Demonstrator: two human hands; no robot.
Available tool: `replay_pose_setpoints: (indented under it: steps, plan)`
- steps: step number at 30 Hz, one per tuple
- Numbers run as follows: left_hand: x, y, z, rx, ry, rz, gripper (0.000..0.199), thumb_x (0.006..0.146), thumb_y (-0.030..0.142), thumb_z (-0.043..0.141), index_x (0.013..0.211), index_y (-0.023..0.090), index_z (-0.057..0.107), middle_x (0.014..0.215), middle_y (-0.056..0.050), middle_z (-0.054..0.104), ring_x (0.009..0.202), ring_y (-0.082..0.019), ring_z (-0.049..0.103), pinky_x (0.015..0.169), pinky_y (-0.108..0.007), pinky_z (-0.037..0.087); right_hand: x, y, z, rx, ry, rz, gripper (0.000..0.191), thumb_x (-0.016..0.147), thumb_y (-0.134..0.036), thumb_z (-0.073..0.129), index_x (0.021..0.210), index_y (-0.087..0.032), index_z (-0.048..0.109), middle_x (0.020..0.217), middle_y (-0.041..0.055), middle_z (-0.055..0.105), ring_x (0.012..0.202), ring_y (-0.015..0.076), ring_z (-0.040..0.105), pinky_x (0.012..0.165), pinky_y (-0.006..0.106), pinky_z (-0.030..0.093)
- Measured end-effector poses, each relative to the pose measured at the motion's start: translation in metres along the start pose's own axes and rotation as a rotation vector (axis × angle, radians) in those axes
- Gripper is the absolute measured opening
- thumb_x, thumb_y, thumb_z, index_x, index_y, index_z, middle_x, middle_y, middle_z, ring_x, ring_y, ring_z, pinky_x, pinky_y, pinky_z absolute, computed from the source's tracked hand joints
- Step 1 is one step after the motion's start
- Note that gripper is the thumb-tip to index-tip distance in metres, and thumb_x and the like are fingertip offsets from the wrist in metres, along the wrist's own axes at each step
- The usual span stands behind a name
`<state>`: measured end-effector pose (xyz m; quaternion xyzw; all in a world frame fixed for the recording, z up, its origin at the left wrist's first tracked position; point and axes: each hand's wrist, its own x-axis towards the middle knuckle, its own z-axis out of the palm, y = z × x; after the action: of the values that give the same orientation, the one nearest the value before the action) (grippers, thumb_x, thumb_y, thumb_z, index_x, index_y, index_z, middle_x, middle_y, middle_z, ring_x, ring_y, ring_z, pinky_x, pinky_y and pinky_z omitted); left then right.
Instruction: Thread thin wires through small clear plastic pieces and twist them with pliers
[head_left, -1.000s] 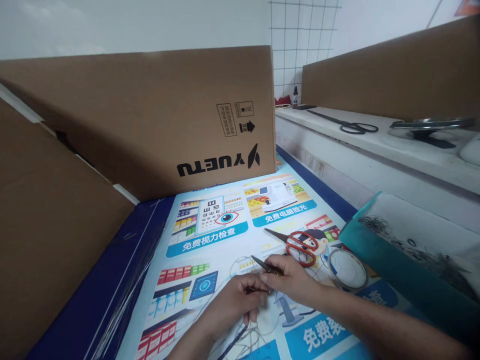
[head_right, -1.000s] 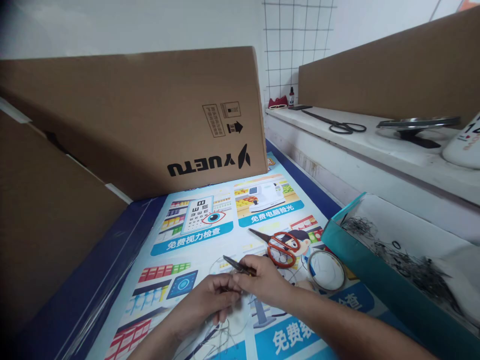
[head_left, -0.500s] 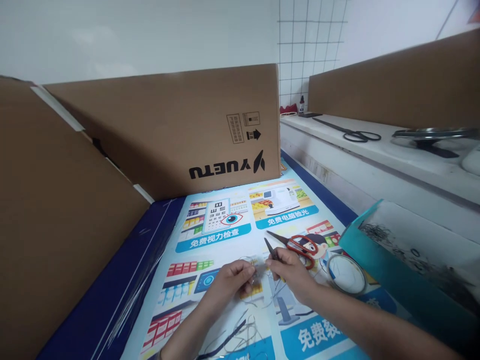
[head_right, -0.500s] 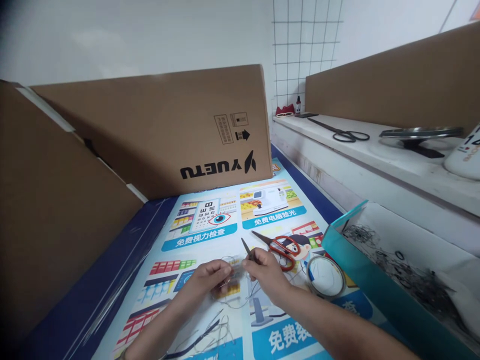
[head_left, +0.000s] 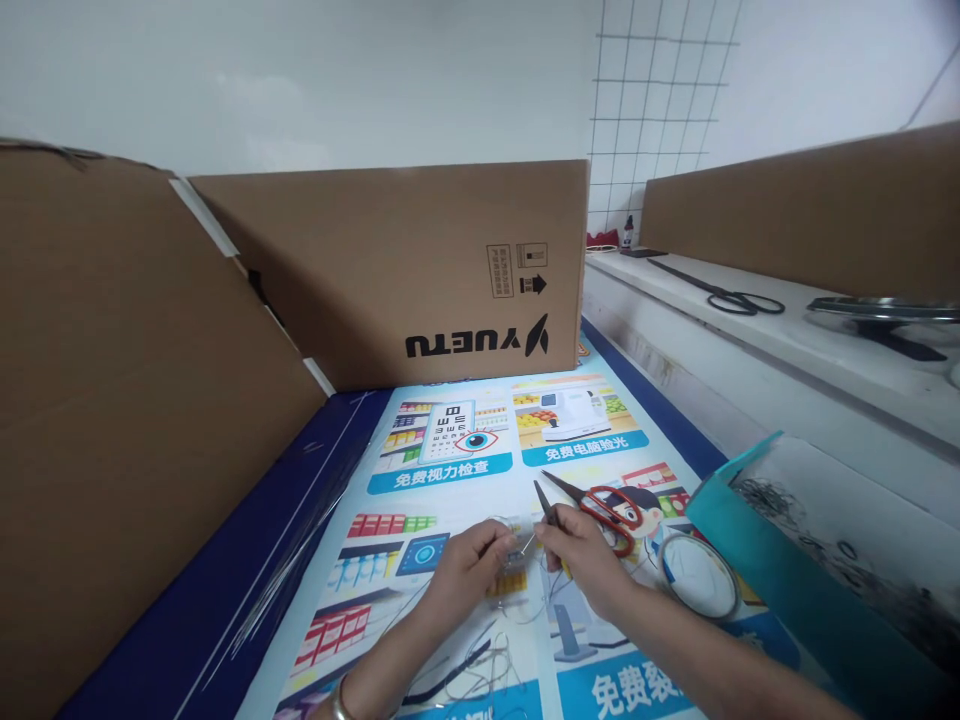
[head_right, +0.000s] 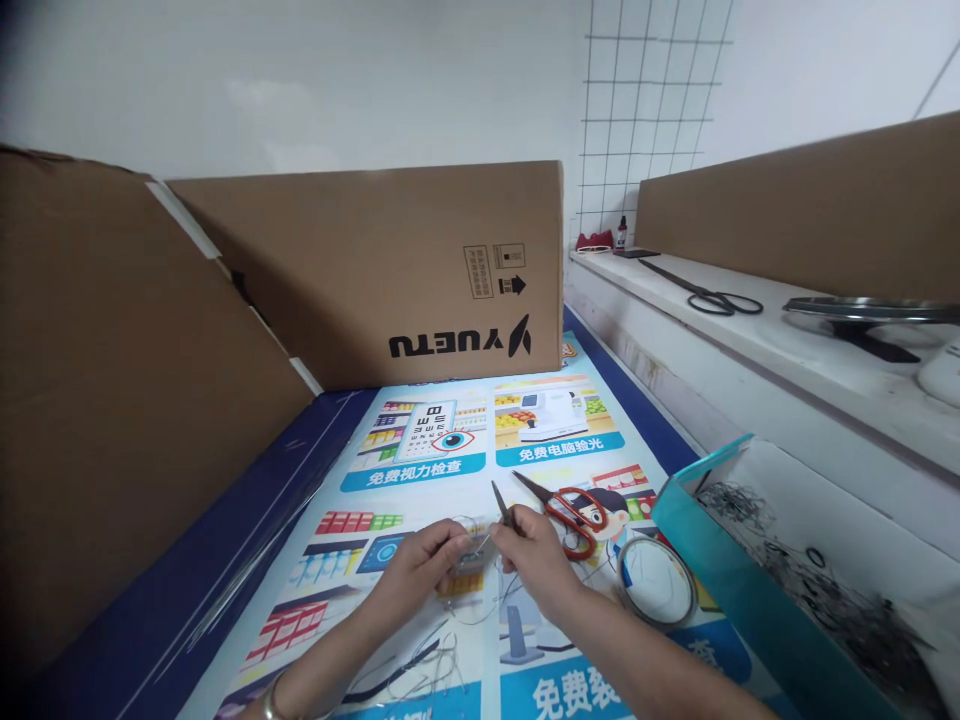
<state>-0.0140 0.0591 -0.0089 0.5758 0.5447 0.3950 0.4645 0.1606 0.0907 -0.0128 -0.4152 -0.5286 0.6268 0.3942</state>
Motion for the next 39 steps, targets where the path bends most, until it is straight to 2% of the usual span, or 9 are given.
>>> replay_pose_setpoints:
  steps: [7, 17, 20, 25, 30, 33, 36, 37, 39]
  plan:
    - [0.006, -0.009, -0.003, -0.15, -0.121, -0.074, 0.037, 0.082, 0.051, 0.046, 0.069, 0.017, 0.054, 0.043, 0.004, 0.05, 0.039, -0.009, 0.043, 0.043, -0.02, 0.031, 0.003, -0.005, -0.003, -0.014, -0.049, 0.043, 0.022, 0.078, -0.038, 0.055, 0.073, -0.017, 0.049, 0.05, -0.0061, 0.047, 0.045, 0.0089, 0.044, 0.045, 0.02, 0.033]
    - [0.006, -0.002, -0.008, -0.238, -0.306, -0.109, 0.029, 0.074, 0.042, 0.063, 0.069, 0.014, 0.055, 0.05, 0.0, 0.057, 0.042, -0.008, 0.046, 0.043, -0.02, 0.03, 0.01, -0.016, 0.005, -0.096, -0.157, 0.074, 0.02, 0.071, -0.033, 0.062, 0.066, -0.016, 0.051, 0.05, -0.0068, 0.044, 0.046, 0.0072, 0.04, 0.045, 0.02, 0.032]
    - [0.005, -0.001, -0.009, -0.255, -0.323, -0.115, 0.026, 0.071, 0.039, 0.066, 0.07, 0.015, 0.055, 0.052, 0.001, 0.059, 0.044, -0.009, 0.048, 0.044, -0.02, 0.033, 0.013, -0.022, 0.01, -0.137, -0.186, 0.063, 0.019, 0.071, -0.031, 0.061, 0.065, -0.016, 0.051, 0.049, -0.0069, 0.044, 0.044, 0.007, 0.038, 0.044, 0.02, 0.031]
    - [0.003, 0.002, -0.011, -0.264, -0.306, -0.134, 0.027, 0.07, 0.038, 0.067, 0.076, 0.013, 0.059, 0.055, 0.0, 0.06, 0.044, -0.009, 0.051, 0.044, -0.02, 0.036, 0.016, -0.028, 0.014, -0.229, -0.199, 0.006, 0.015, 0.073, -0.029, 0.057, 0.066, -0.017, 0.052, 0.051, -0.0061, 0.046, 0.047, 0.0082, 0.041, 0.046, 0.02, 0.032]
    - [0.001, 0.003, -0.014, -0.247, -0.268, -0.146, 0.029, 0.071, 0.041, 0.065, 0.066, 0.013, 0.058, 0.043, 0.002, 0.054, 0.036, -0.007, 0.042, 0.04, -0.02, 0.031, 0.015, -0.03, 0.01, -0.35, -0.179, -0.042, 0.019, 0.076, -0.032, 0.055, 0.064, -0.017, 0.05, 0.053, -0.0056, 0.044, 0.05, 0.0091, 0.041, 0.048, 0.021, 0.031]
    - [0.005, 0.001, -0.02, -0.243, -0.211, -0.151, 0.03, 0.07, 0.042, 0.064, 0.065, 0.014, 0.058, 0.041, 0.002, 0.053, 0.036, -0.007, 0.042, 0.04, -0.02, 0.032, 0.012, -0.033, 0.002, -0.446, -0.136, -0.091, 0.02, 0.074, -0.033, 0.057, 0.064, -0.017, 0.05, 0.058, -0.0049, 0.044, 0.056, 0.0103, 0.042, 0.051, 0.022, 0.03]
    - [0.011, -0.005, -0.029, -0.257, -0.109, -0.15, 0.029, 0.072, 0.043, 0.062, 0.069, 0.015, 0.058, 0.044, 0.002, 0.054, 0.037, -0.008, 0.043, 0.041, -0.02, 0.032, 0.002, -0.039, -0.008, -0.546, -0.091, -0.123, 0.017, 0.072, -0.032, 0.061, 0.075, -0.019, 0.052, 0.065, -0.004, 0.05, 0.062, 0.0121, 0.044, 0.055, 0.023, 0.03]
    - [0.014, -0.008, -0.031, -0.266, -0.071, -0.149, 0.029, 0.073, 0.043, 0.061, 0.068, 0.015, 0.057, 0.045, 0.002, 0.054, 0.038, -0.008, 0.044, 0.041, -0.02, 0.033, -0.003, -0.042, -0.011, -0.598, -0.079, -0.132, 0.017, 0.071, -0.031, 0.063, 0.075, -0.019, 0.052, 0.067, -0.0033, 0.052, 0.063, 0.0129, 0.046, 0.056, 0.023, 0.03]
    - [0.018, -0.015, -0.035, -0.286, -0.003, -0.144, 0.029, 0.073, 0.044, 0.06, 0.067, 0.016, 0.056, 0.048, 0.002, 0.055, 0.04, -0.008, 0.046, 0.043, -0.02, 0.034, -0.015, -0.047, -0.014, -0.913, -0.132, -0.166, 0.015, 0.074, -0.032, 0.06, 0.078, -0.02, 0.054, 0.07, -0.0013, 0.057, 0.065, 0.0145, 0.049, 0.056, 0.024, 0.03]
